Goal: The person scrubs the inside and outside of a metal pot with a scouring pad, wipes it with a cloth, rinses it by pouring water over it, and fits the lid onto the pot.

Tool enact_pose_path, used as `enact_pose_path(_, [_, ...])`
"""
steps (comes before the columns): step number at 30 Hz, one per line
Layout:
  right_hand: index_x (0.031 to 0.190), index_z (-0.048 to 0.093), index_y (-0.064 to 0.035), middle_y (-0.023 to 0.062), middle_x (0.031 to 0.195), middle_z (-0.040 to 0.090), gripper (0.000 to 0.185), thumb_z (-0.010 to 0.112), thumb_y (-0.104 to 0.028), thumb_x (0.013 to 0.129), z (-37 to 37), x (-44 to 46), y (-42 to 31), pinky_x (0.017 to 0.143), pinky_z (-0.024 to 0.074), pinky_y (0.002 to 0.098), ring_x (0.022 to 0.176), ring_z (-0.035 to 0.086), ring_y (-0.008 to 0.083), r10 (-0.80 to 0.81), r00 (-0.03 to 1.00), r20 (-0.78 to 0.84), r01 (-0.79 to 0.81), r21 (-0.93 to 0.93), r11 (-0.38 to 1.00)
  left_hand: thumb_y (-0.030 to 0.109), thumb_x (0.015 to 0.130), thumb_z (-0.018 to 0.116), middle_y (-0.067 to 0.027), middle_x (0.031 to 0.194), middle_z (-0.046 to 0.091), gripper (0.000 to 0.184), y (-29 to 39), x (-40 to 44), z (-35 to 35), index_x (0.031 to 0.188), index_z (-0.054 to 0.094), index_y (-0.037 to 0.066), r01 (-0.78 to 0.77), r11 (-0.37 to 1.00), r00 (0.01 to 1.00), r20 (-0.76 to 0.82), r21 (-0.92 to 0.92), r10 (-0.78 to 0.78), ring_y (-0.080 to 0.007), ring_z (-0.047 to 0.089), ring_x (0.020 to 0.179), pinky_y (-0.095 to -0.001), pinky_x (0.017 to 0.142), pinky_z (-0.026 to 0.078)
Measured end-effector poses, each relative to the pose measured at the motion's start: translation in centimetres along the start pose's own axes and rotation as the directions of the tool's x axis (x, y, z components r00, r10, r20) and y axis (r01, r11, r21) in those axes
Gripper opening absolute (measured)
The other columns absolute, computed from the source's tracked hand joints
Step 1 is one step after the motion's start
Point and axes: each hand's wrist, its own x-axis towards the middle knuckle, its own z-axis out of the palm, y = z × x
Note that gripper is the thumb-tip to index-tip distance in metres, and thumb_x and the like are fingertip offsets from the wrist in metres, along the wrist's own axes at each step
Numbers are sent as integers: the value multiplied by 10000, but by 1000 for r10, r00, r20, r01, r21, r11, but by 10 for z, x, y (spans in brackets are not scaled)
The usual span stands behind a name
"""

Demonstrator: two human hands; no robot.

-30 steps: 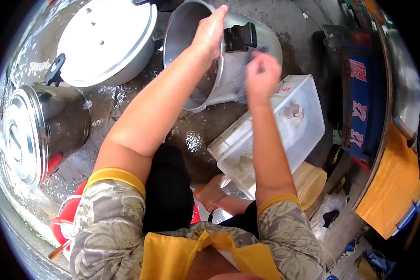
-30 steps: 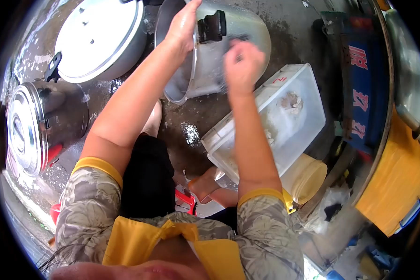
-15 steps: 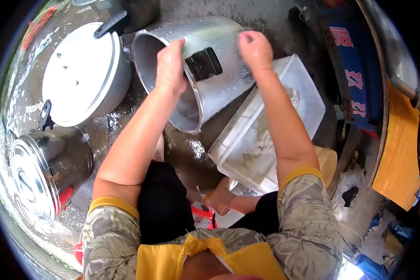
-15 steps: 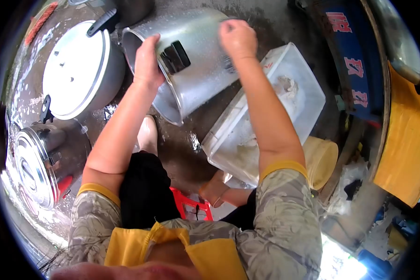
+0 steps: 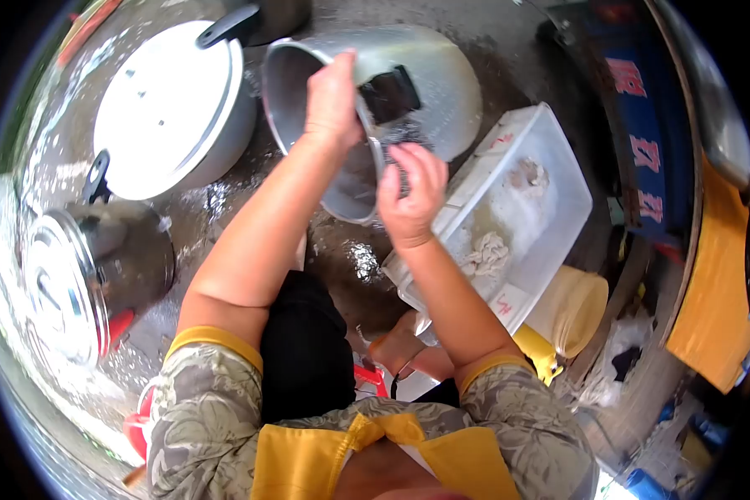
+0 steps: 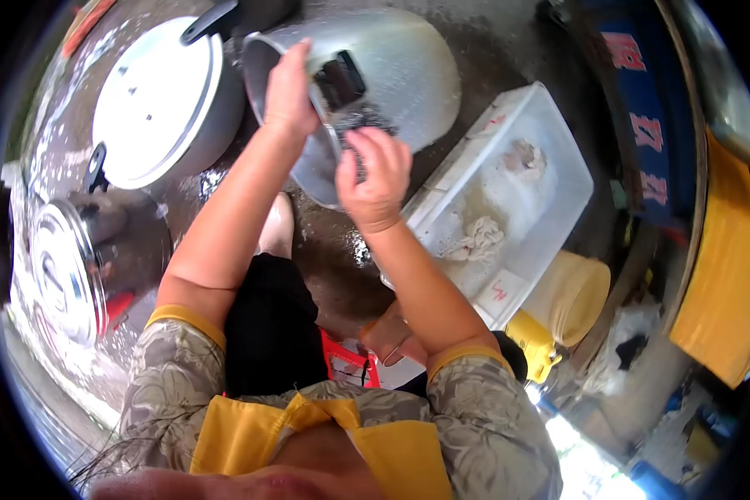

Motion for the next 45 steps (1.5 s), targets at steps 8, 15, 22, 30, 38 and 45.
enact_pose_path(8, [922, 674, -17, 79, 904, 677, 127, 620, -109, 853, -54, 131, 29, 791, 471, 272, 834, 607, 143, 404, 844, 353, -460, 89, 884, 358, 921, 556, -95, 970, 629, 435, -19, 1, -10, 1044, 605, -56, -59, 998, 991, 123, 33, 55, -170, 580, 872, -324, 774, 476])
enact_pose_path(15, [865, 677, -143, 55, 994, 616, 131, 678, -157, 735, -45, 183, -63, 793, 442, 361, 951, 559, 231, -406, 165, 899, 775, 136, 617, 392, 880, 602, -116, 1044, 604, 459, 6, -18, -13, 1099, 564, -10, 129, 990, 972, 203, -56, -116, -209, 587, 935, -364, 838, 478])
enact_pose_path(22, [942, 676, -174, 68, 1001, 636, 156, 597, -185, 807, -7, 180, -76, 806, 446, 381, 994, 584, 245, 23, 150, 988, 869, -143, 474, 310, 842, 622, -80, 894, 580, 341, 10, -6, -15, 1023, 554, 30, 168, 984, 978, 139, -62, -158, -161, 573, 808, -340, 656, 484])
enact_pose_path(30, [960, 644, -58, 70, 847, 670, 209, 635, -182, 792, 1, 238, 11, 737, 494, 310, 783, 628, 197, 231, 423, 876, -142, -187, 972, 276, 865, 645, -134, 1311, 442, 697, -18, -46, -31, 1366, 226, 33, 130, 988, 816, 558, 79, -152, -224, 476, 1182, -375, 994, 410])
enact_pose_path(38, [952, 682, -68, 102, 1113, 645, 251, 507, -245, 919, 22, 123, 73, 967, 384, 344, 1045, 575, 274, -58, 907, 417, -53, 249, 967, 29, 740, 642, -131, 1144, 567, 513, -76, -42, -10, 1227, 485, -10, -237, 817, 809, 572, 526, -134, -170, 523, 1059, -298, 893, 439])
enact_pose_path(45, [1007, 687, -93, 94, 1100, 644, 224, 610, -230, 848, -5, 92, 35, 928, 415, 364, 1033, 569, 283, -6, 927, 375, -42, 119, 992, -74, 710, 546, -39, 1033, 587, 424, -61, -60, -33, 1128, 554, -5, -33, 943, 810, 561, 332, -169, -156, 554, 945, -289, 822, 454])
